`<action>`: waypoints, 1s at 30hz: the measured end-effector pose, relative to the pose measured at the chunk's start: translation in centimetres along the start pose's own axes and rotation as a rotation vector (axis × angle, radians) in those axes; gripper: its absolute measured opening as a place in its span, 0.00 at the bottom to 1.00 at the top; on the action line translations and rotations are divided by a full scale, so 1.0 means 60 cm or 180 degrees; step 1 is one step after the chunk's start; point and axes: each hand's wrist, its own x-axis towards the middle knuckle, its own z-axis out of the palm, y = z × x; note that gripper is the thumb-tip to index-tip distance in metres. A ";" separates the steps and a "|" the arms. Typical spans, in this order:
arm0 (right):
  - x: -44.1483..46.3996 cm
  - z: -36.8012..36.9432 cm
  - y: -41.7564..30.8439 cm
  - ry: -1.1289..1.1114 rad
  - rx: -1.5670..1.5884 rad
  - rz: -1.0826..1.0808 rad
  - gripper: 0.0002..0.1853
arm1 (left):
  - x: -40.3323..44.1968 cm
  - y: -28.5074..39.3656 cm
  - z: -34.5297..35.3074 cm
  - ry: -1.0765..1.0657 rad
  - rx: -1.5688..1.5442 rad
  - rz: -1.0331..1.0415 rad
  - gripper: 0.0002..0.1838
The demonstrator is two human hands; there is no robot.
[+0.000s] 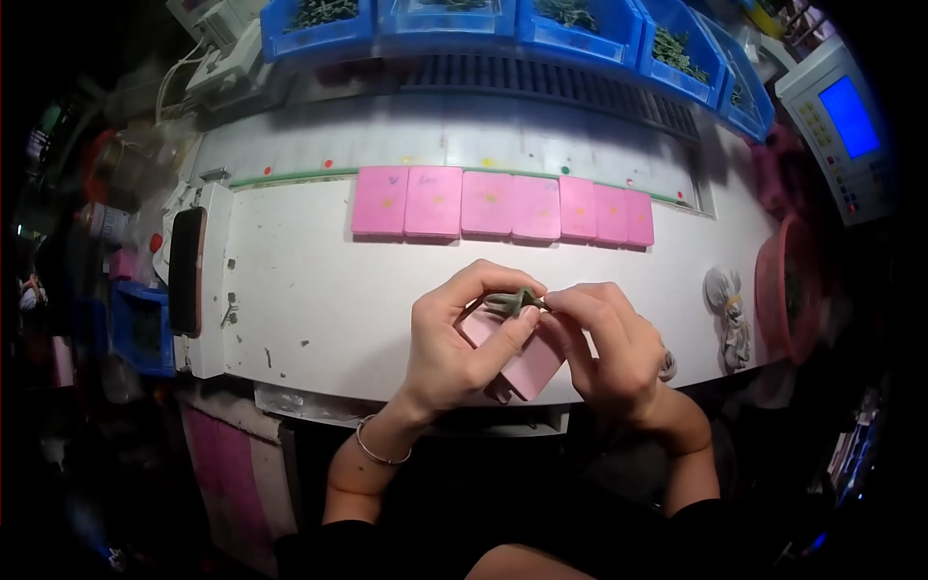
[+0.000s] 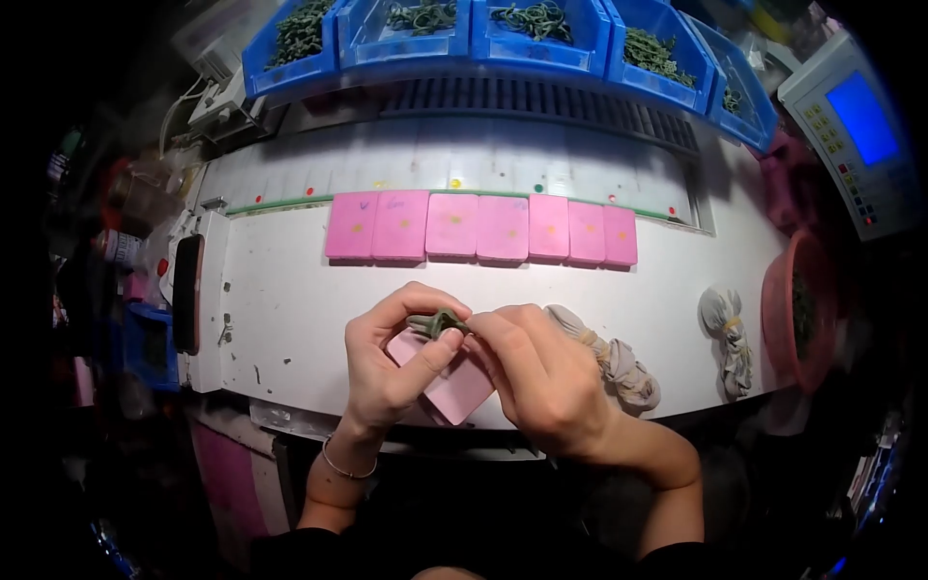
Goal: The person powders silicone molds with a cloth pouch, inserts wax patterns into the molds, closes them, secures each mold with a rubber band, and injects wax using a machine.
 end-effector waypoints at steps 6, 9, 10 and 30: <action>-0.004 0.009 0.006 0.0026 -0.0447 -0.0180 0.11 | -0.001 0.006 0.002 0.0177 0.0132 0.0043 0.08; -0.006 0.008 0.008 0.0084 -0.0545 -0.0442 0.10 | -0.002 0.009 0.001 0.0228 0.0417 0.0187 0.07; -0.007 0.008 0.006 0.0067 -0.0538 -0.0377 0.10 | -0.003 0.010 0.004 0.0255 0.0365 0.0112 0.07; -0.020 0.007 0.038 -0.2477 0.2444 0.3027 0.13 | -0.006 -0.019 -0.054 -0.0155 0.0879 0.0227 0.12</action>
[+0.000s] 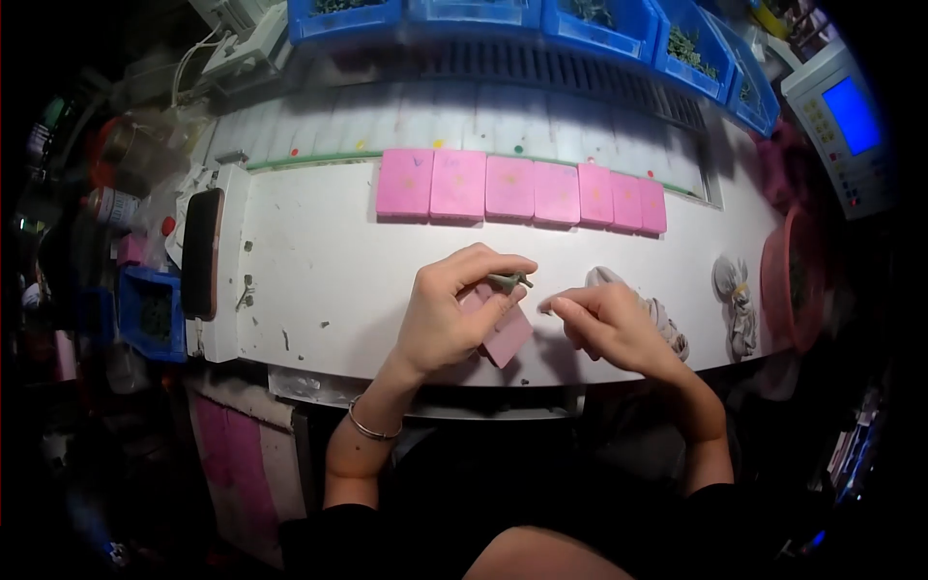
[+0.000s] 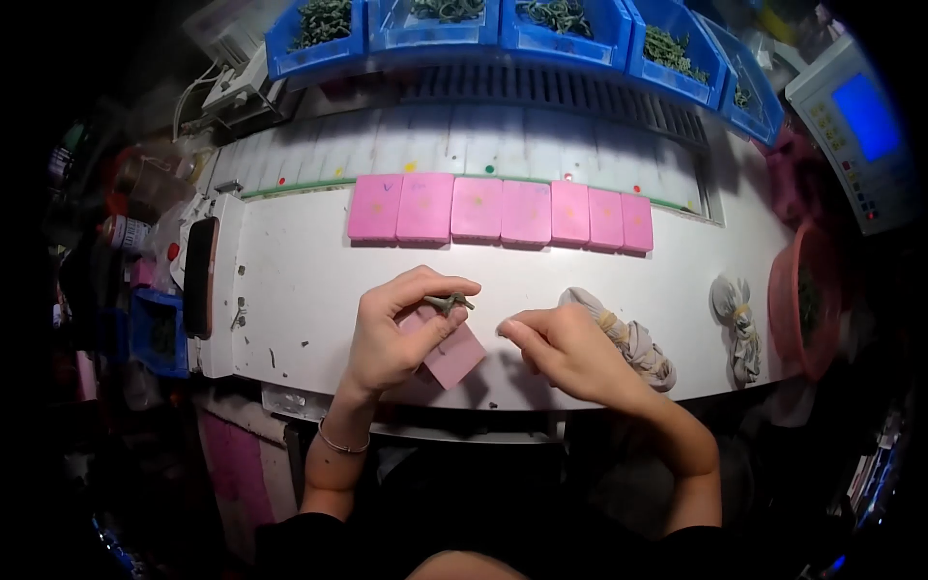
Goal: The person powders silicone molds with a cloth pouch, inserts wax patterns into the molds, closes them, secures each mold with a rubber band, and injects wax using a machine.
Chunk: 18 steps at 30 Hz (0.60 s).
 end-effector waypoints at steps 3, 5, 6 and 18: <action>0.006 0.020 0.006 0.1627 -0.1319 -0.1616 0.14 | 0.001 0.006 -0.002 -0.0047 -0.0228 -0.0434 0.09; 0.009 0.026 -0.021 0.1662 -0.1598 -0.2053 0.17 | 0.006 0.002 -0.002 -0.0208 -0.0557 -0.0886 0.09; 0.015 0.026 -0.032 0.1641 -0.1713 -0.2370 0.17 | 0.008 -0.001 -0.005 -0.0390 -0.0579 -0.0915 0.07; 0.116 0.007 -0.160 0.0544 -0.1431 -0.1876 0.04 | 0.014 -0.030 -0.059 -0.0025 -0.1049 -0.1091 0.14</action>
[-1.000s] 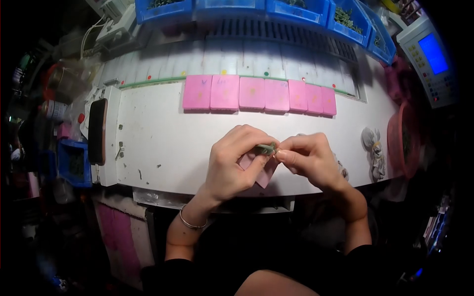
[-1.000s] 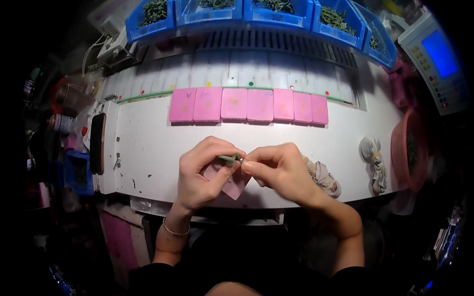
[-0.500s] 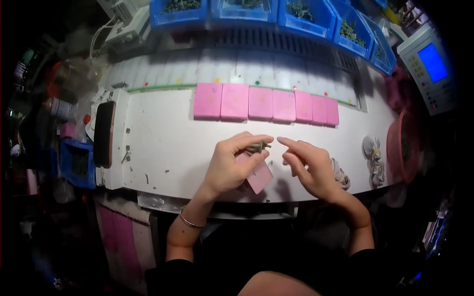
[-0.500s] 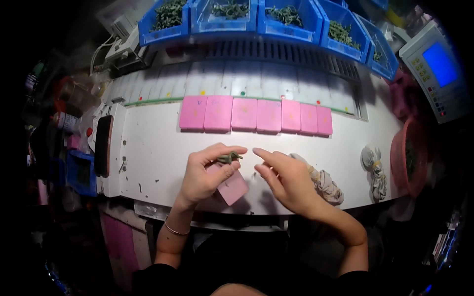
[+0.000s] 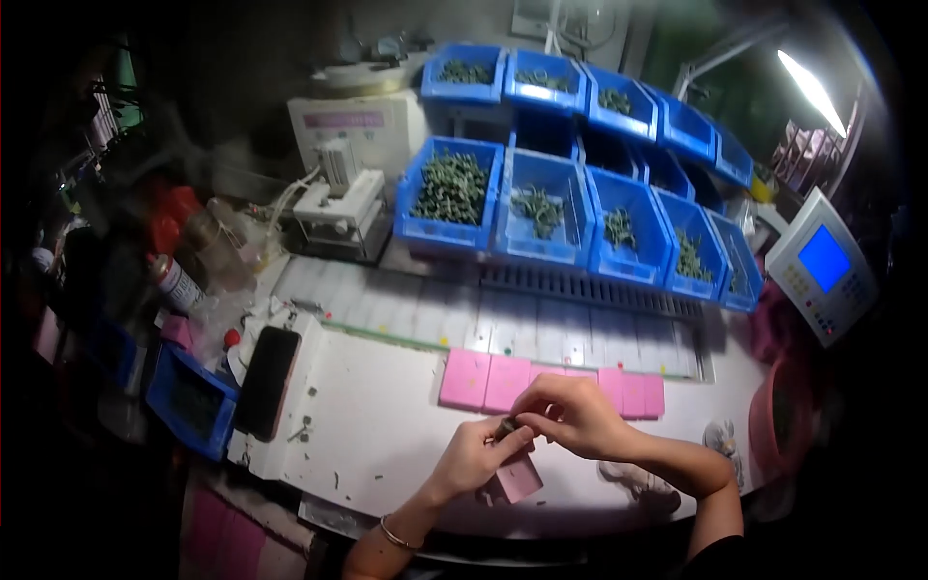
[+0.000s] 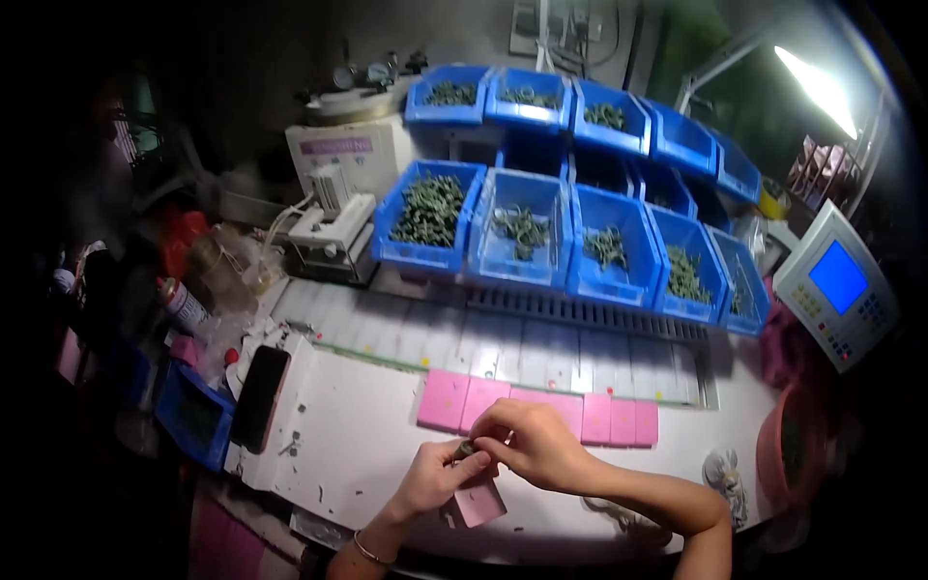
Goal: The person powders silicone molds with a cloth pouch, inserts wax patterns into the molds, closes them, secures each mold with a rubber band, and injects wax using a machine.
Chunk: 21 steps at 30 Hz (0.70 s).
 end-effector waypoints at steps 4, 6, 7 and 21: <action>0.107 -0.052 -0.038 -0.0370 -0.0049 0.0048 0.05 | -0.005 0.020 -0.013 0.0257 -0.0399 -0.0068 0.15; 0.233 -0.114 -0.080 0.0515 0.0247 -0.0203 0.07 | -0.005 0.015 -0.032 0.0266 -0.0384 -0.0212 0.15; 0.284 -0.143 -0.091 0.1023 0.0440 -0.0618 0.06 | -0.006 0.006 -0.026 0.0409 -0.0489 0.0002 0.14; 0.024 0.037 -0.021 -0.0331 -0.0302 -0.1549 0.09 | 0.023 -0.012 -0.031 0.0670 -0.2541 -0.0772 0.35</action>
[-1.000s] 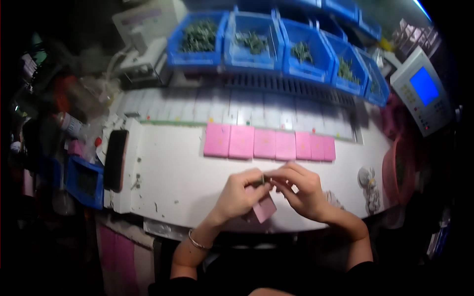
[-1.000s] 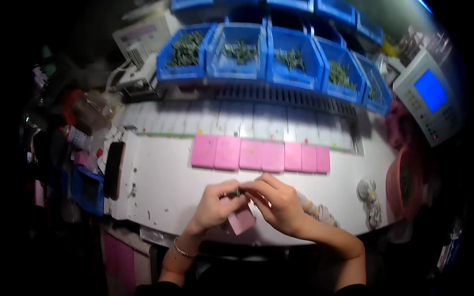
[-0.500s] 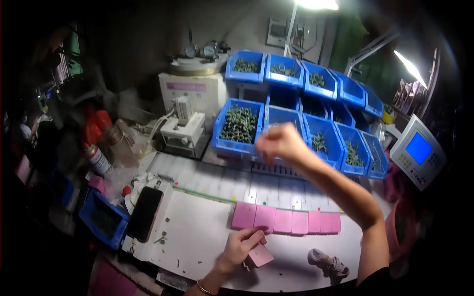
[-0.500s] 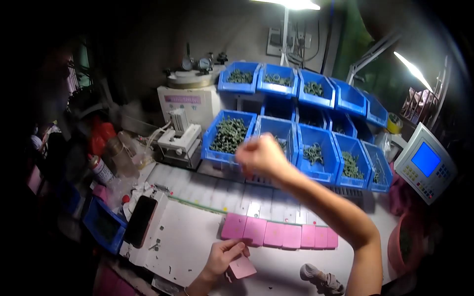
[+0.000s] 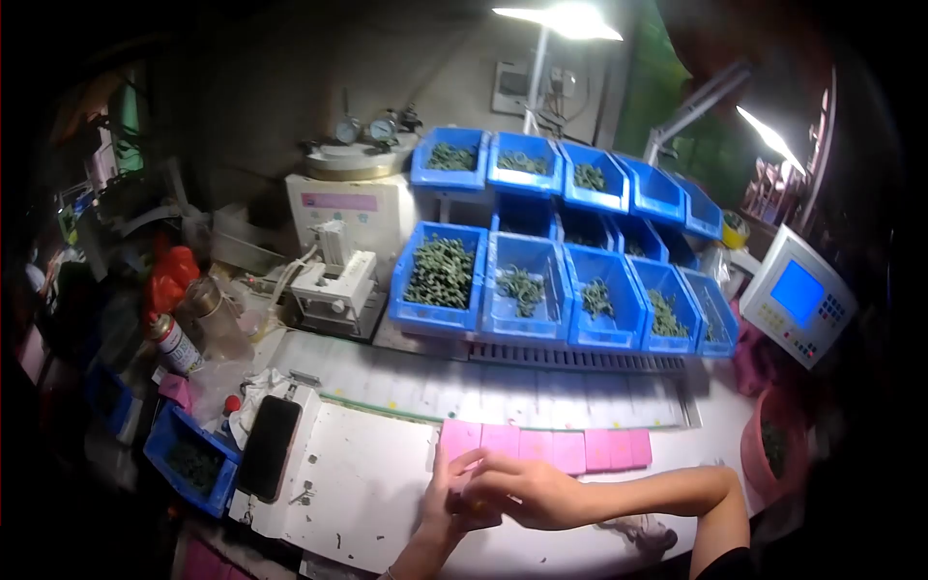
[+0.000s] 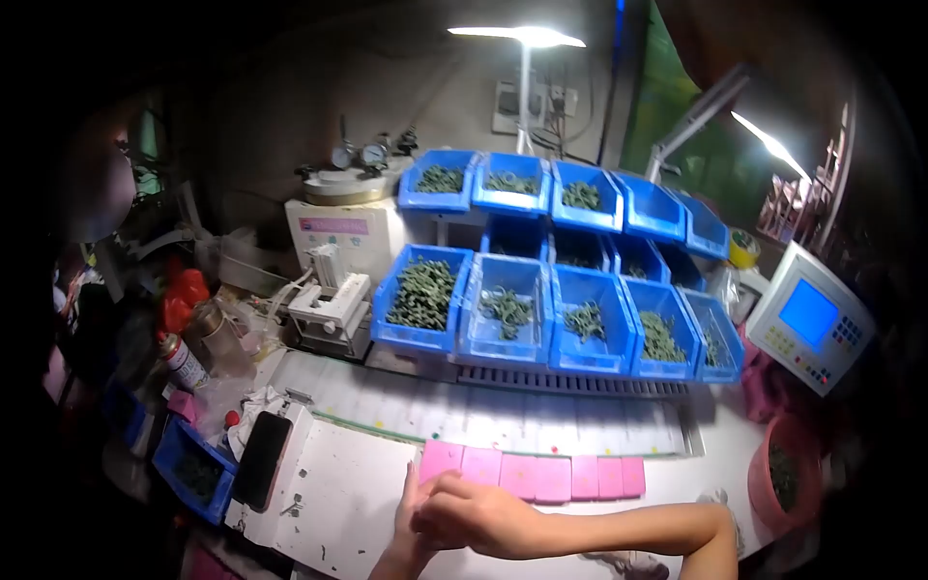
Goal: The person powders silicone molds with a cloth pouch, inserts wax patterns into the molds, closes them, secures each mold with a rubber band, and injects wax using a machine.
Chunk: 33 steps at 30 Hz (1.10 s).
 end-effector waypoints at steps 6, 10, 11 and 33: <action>-0.090 -0.029 0.037 0.0917 -0.0493 0.0846 0.08 | -0.048 -0.036 0.086 -0.1077 0.1496 0.0198 0.41; -0.142 -0.022 0.026 0.1335 0.1608 0.2007 0.18 | -0.040 -0.068 0.109 -0.1304 0.1618 0.0724 0.44; -0.142 -0.032 0.013 0.1411 0.2236 0.2230 0.18 | -0.044 -0.066 0.114 -0.1408 0.1715 0.0694 0.46; -0.238 -0.039 0.003 0.2109 0.3681 0.3311 0.17 | -0.028 -0.153 0.168 -0.1980 0.1734 -0.0401 0.36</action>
